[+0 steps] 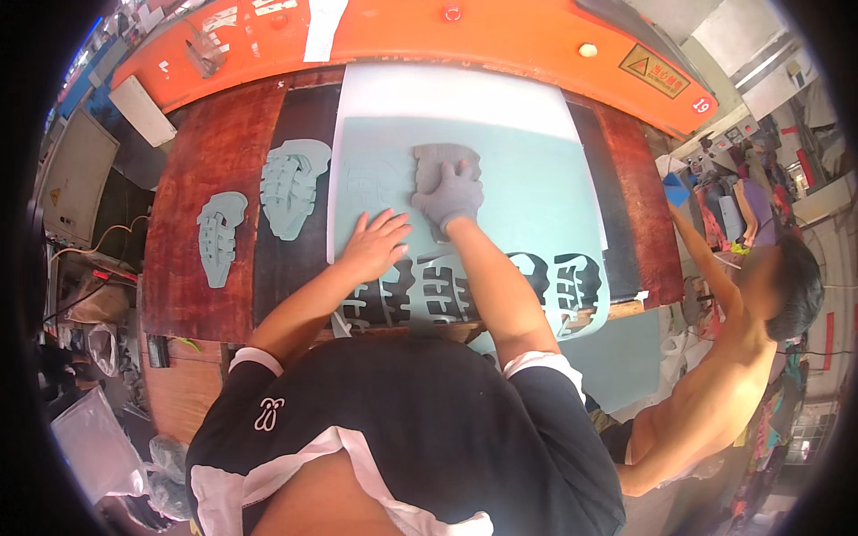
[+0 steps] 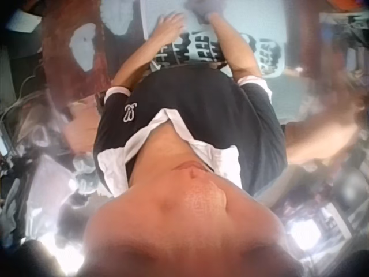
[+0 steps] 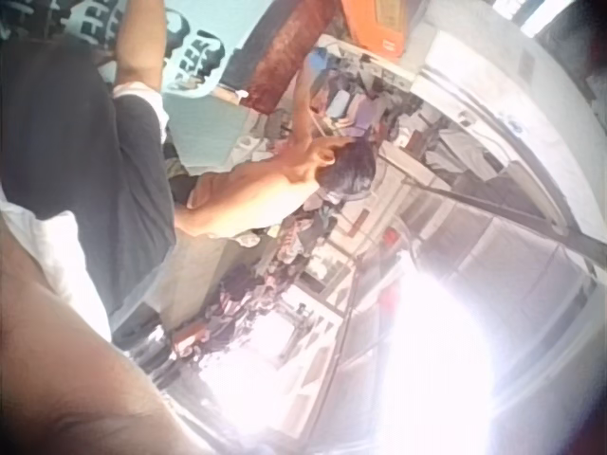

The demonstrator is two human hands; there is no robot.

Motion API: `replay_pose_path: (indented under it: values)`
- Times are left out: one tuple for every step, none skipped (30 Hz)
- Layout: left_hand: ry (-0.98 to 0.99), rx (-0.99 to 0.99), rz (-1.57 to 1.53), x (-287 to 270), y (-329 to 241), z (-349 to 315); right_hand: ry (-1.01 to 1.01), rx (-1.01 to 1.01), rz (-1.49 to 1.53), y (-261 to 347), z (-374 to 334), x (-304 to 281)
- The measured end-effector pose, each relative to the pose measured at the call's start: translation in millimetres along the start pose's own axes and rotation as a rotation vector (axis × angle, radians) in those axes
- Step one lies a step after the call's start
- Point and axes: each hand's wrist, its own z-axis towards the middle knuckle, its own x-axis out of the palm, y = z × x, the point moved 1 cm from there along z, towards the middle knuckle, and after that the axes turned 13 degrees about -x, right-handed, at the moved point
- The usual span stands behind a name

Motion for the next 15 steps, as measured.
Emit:
replay_pose_path:
  values:
    - [0.064,0.002,0.003,1.6,-4.0,1.9,-0.012,0.000,0.001,0.1,-0.1,0.9]
    - [-0.002,0.002,0.014,2.3,-5.6,3.9,-0.032,-0.011,-0.001,0.0,-0.5,2.1]
    - [0.003,0.001,0.017,3.4,-6.4,3.8,-0.035,-0.007,-0.001,0.3,0.0,3.6]
    - [0.026,-0.020,0.035,5.5,-6.3,1.6,-0.002,0.006,0.002,-0.2,-1.3,6.0]
    - [0.055,-0.033,0.017,6.7,-5.1,2.0,-0.002,0.012,0.001,-0.1,-1.2,7.4]
    - [0.012,-0.011,-0.001,7.2,-4.3,1.3,-0.049,-0.009,-0.010,-0.2,-2.3,8.4]
    - [0.011,-0.009,0.008,7.8,-3.4,1.2,-0.044,-0.009,-0.020,-0.3,-3.0,9.1]
    - [-0.001,0.009,0.007,8.3,-3.6,0.7,-0.041,-0.002,-0.031,-0.6,-4.0,9.7]
    - [0.017,-0.010,0.021,8.8,-3.4,0.7,-0.044,-0.018,-0.026,-0.3,-5.1,9.9]
    - [0.019,-0.012,0.025,9.1,-4.4,0.6,-0.051,-0.027,-0.025,-0.3,-5.7,9.7]
    - [0.016,-0.005,0.026,9.2,-5.3,1.2,-0.065,-0.024,-0.031,-0.2,-6.0,9.4]
    - [0.021,-0.020,0.030,9.6,-6.6,2.1,-0.057,-0.032,-0.023,-0.9,-5.4,8.9]
    - [0.027,-0.026,0.035,8.5,-6.4,2.9,-0.053,-0.025,-0.015,-1.4,-3.6,8.6]
    - [0.038,-0.041,0.049,8.4,-6.9,3.8,-0.046,-0.019,-0.008,-3.7,-2.3,8.3]
    - [0.038,-0.046,0.030,7.4,-6.7,4.5,-0.011,-0.018,0.008,-6.5,0.6,8.3]
